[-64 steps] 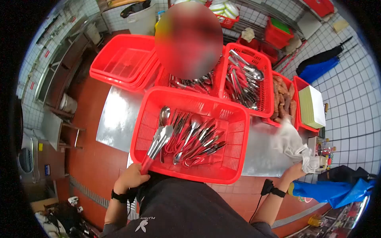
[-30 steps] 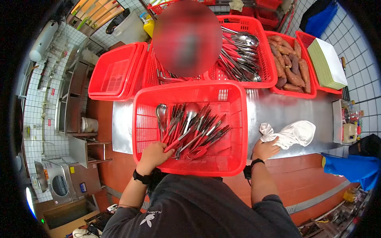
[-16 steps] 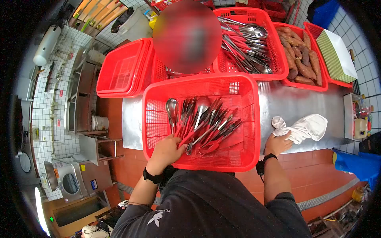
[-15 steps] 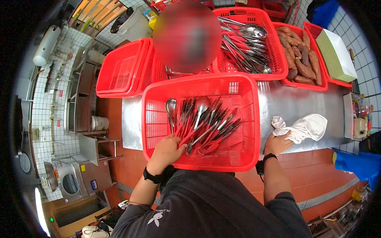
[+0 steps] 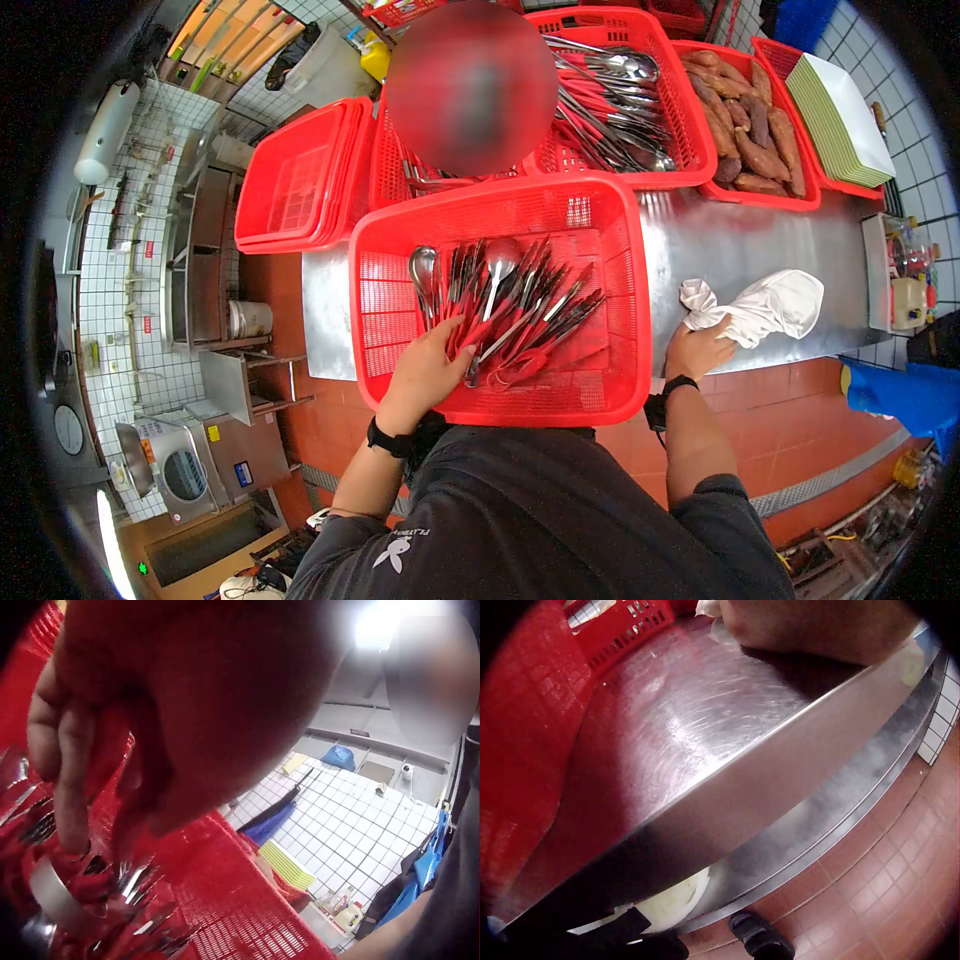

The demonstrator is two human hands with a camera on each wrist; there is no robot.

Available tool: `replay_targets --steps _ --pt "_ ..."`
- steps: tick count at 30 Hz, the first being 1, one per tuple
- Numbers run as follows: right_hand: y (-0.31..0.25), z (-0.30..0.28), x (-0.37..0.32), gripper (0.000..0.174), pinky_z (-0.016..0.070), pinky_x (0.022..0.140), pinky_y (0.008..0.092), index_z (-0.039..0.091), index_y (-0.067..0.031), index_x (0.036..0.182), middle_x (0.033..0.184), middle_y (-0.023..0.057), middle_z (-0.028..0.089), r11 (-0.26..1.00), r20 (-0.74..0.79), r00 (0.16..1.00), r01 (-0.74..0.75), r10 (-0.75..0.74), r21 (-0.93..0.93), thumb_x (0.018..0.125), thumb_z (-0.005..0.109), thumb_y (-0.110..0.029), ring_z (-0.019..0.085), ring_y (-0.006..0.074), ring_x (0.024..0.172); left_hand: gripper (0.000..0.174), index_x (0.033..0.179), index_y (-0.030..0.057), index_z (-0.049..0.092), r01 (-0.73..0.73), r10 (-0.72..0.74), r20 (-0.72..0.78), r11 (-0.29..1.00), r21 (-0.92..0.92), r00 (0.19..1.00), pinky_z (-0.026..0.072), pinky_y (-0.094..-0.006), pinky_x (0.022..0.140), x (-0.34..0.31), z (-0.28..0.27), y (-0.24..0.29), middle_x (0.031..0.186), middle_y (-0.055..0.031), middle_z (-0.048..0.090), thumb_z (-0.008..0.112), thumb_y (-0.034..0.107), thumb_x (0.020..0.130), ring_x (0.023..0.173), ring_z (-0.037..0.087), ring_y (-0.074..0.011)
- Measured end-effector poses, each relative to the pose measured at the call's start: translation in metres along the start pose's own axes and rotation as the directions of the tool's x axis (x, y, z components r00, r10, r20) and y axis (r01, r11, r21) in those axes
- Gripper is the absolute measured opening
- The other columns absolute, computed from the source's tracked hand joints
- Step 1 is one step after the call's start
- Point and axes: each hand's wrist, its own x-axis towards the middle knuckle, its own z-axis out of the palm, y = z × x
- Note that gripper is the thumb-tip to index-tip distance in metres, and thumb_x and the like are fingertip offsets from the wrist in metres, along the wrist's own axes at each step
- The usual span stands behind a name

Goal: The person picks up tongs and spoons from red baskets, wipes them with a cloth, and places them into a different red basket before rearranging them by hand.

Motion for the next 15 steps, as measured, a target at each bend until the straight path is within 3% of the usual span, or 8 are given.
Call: replay_targets --steps 3,6,9,15 --pt "0.003 0.003 0.0 0.071 0.0296 0.106 0.0568 0.034 -0.0045 0.142 0.121 0.0342 0.048 1.0 0.032 0.999 -0.01 0.011 -0.015 0.085 0.065 -0.034 0.043 0.0473 0.12 0.059 0.135 0.0028 0.048 -0.109 0.11 -0.085 0.994 0.016 0.99 0.0496 -0.0444 0.092 0.004 0.01 -0.005 0.122 -0.0239 0.059 0.067 0.029 0.085 0.112 0.059 -0.0402" --pt "0.001 0.001 0.0 0.071 0.0295 0.107 0.0575 0.032 -0.006 0.143 0.125 0.0356 0.046 0.998 0.069 0.996 -0.05 0.052 -0.038 0.086 0.064 -0.035 0.041 0.0484 0.124 0.065 0.139 0.0046 0.043 -0.127 0.134 -0.057 0.986 0.107 0.989 0.0491 -0.0452 0.094 0.002 0.01 -0.002 0.131 -0.0227 0.053 0.069 0.03 0.084 0.117 0.056 -0.0404" --pt "0.001 0.003 0.0 0.071 0.029 0.107 0.058 0.031 -0.0075 0.143 0.127 0.0364 0.045 0.999 0.048 0.998 -0.037 0.038 -0.017 0.087 0.063 -0.037 0.04 0.0491 0.126 0.068 0.14 0.0053 0.041 -0.098 0.099 -0.013 0.992 0.08 0.995 0.0487 -0.0458 0.095 0.002 0.007 -0.004 0.137 -0.0211 0.047 0.07 0.03 0.084 0.119 0.054 -0.0408" --pt "0.001 -0.001 0.0 0.072 0.0281 0.108 0.0586 0.032 -0.0075 0.143 0.129 0.0365 0.044 0.999 0.059 0.998 -0.029 0.028 0.015 0.086 0.064 -0.038 0.039 0.0491 0.127 0.067 0.138 0.0042 0.044 -0.122 0.126 -0.062 0.99 0.073 0.99 0.0522 -0.0456 0.088 -0.006 0.007 -0.018 0.135 -0.0187 0.049 0.07 0.032 0.084 0.109 0.06 -0.0392"
